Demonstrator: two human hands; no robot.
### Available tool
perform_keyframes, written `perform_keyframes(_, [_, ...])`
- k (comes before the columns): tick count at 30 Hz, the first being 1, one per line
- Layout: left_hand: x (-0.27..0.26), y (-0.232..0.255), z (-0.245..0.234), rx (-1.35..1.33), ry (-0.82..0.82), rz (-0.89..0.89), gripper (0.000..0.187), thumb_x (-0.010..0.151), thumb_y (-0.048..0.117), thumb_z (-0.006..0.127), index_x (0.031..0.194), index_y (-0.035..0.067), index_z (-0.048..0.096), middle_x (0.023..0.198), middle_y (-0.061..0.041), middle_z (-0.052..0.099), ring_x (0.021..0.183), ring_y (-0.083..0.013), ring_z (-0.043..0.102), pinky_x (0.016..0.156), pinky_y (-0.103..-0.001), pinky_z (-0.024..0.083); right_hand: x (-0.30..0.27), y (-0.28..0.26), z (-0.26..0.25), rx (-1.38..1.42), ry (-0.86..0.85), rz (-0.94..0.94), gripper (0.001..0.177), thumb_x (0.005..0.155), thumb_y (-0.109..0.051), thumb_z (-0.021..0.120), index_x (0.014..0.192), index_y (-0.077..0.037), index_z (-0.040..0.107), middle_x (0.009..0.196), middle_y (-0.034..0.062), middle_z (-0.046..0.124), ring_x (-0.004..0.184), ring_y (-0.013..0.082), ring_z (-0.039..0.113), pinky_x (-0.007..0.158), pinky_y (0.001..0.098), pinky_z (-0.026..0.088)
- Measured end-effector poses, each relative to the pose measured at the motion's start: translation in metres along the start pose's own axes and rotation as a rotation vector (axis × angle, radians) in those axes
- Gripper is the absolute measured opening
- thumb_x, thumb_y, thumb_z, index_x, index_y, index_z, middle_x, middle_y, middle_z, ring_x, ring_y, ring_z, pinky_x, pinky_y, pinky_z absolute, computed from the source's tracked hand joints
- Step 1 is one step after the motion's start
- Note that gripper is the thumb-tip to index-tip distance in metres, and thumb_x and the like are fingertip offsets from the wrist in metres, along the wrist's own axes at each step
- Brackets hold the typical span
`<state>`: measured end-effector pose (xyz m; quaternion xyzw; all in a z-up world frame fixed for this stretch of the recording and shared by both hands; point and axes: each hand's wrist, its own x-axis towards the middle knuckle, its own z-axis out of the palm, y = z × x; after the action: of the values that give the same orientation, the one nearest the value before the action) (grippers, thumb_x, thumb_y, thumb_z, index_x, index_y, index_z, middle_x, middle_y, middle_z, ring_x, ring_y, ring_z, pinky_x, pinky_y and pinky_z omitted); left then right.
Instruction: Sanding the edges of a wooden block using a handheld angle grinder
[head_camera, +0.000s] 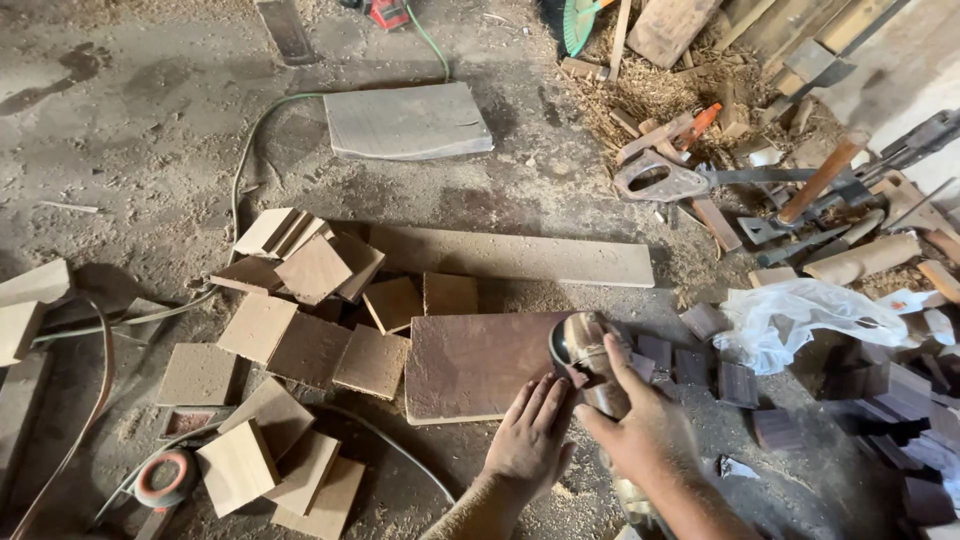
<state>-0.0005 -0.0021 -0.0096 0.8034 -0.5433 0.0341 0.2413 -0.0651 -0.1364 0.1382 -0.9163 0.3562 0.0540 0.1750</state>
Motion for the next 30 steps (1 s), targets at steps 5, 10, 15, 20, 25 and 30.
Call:
perform_keyframes(5, [0.003, 0.001, -0.007, 0.021, 0.033, 0.015, 0.077, 0.095, 0.037, 0.058, 0.157, -0.003, 0.035, 0.164, -0.025, 0.03, 0.153, -0.0385, 0.026, 0.128, -0.051, 0.014, -0.004, -0.005, 0.002, -0.029, 0.161, -0.101, 0.095, 0.071, -0.044, 0.079, 0.157, -0.033, 0.041, 0.084, 0.0104, 0.079, 0.063, 0.0209, 0.077, 0.051, 0.0301, 0.063])
perform_keyframes(10, [0.002, 0.0, -0.007, 0.002, 0.034, 0.015, 0.086, 0.095, 0.036, 0.063, 0.161, -0.002, 0.025, 0.164, -0.025, 0.03, 0.152, -0.0395, 0.027, 0.127, -0.051, 0.016, -0.006, 0.005, -0.005, 0.035, 0.135, -0.113, 0.094, 0.074, -0.04, 0.08, 0.157, -0.022, 0.04, 0.093, 0.0087, 0.08, 0.065, 0.0158, 0.078, 0.049, 0.0251, 0.066])
perform_keyframes(15, [0.001, -0.001, -0.005, -0.018, 0.044, 0.03, 0.078, 0.097, 0.036, 0.057, 0.159, -0.004, 0.031, 0.163, -0.026, 0.033, 0.152, -0.0406, 0.028, 0.127, -0.052, 0.016, -0.008, 0.003, -0.016, 0.026, 0.015, 0.036, 0.1, 0.076, -0.047, 0.077, 0.163, -0.03, 0.03, 0.099, 0.0063, 0.081, 0.071, 0.0154, 0.08, 0.052, 0.0272, 0.066])
perform_keyframes(20, [0.002, -0.001, 0.001, 0.034, 0.018, 0.026, 0.08, 0.099, 0.041, 0.054, 0.161, -0.002, 0.027, 0.165, -0.025, 0.03, 0.154, -0.0376, 0.025, 0.128, -0.05, 0.012, -0.002, 0.01, 0.005, 0.053, 0.123, -0.119, 0.095, 0.076, -0.043, 0.08, 0.159, -0.025, 0.036, 0.095, 0.0089, 0.079, 0.064, 0.0149, 0.077, 0.046, 0.0238, 0.064])
perform_keyframes(25, [0.003, -0.001, 0.0, 0.069, 0.036, 0.04, 0.081, 0.096, 0.042, 0.055, 0.159, -0.004, 0.031, 0.167, -0.024, 0.027, 0.155, -0.0364, 0.024, 0.129, -0.049, 0.013, -0.005, 0.001, 0.006, -0.027, 0.195, -0.13, 0.097, 0.069, -0.043, 0.081, 0.157, -0.035, 0.041, 0.094, 0.0118, 0.079, 0.071, 0.0259, 0.079, 0.06, 0.0354, 0.063])
perform_keyframes(30, [0.004, -0.002, 0.003, 0.047, 0.028, 0.037, 0.081, 0.097, 0.042, 0.056, 0.16, -0.003, 0.029, 0.166, -0.025, 0.029, 0.154, -0.0382, 0.025, 0.128, -0.049, 0.013, -0.003, 0.007, 0.002, -0.004, 0.142, -0.118, 0.095, 0.073, -0.043, 0.08, 0.158, -0.031, 0.039, 0.086, 0.0098, 0.08, 0.062, 0.0195, 0.077, 0.047, 0.0295, 0.064])
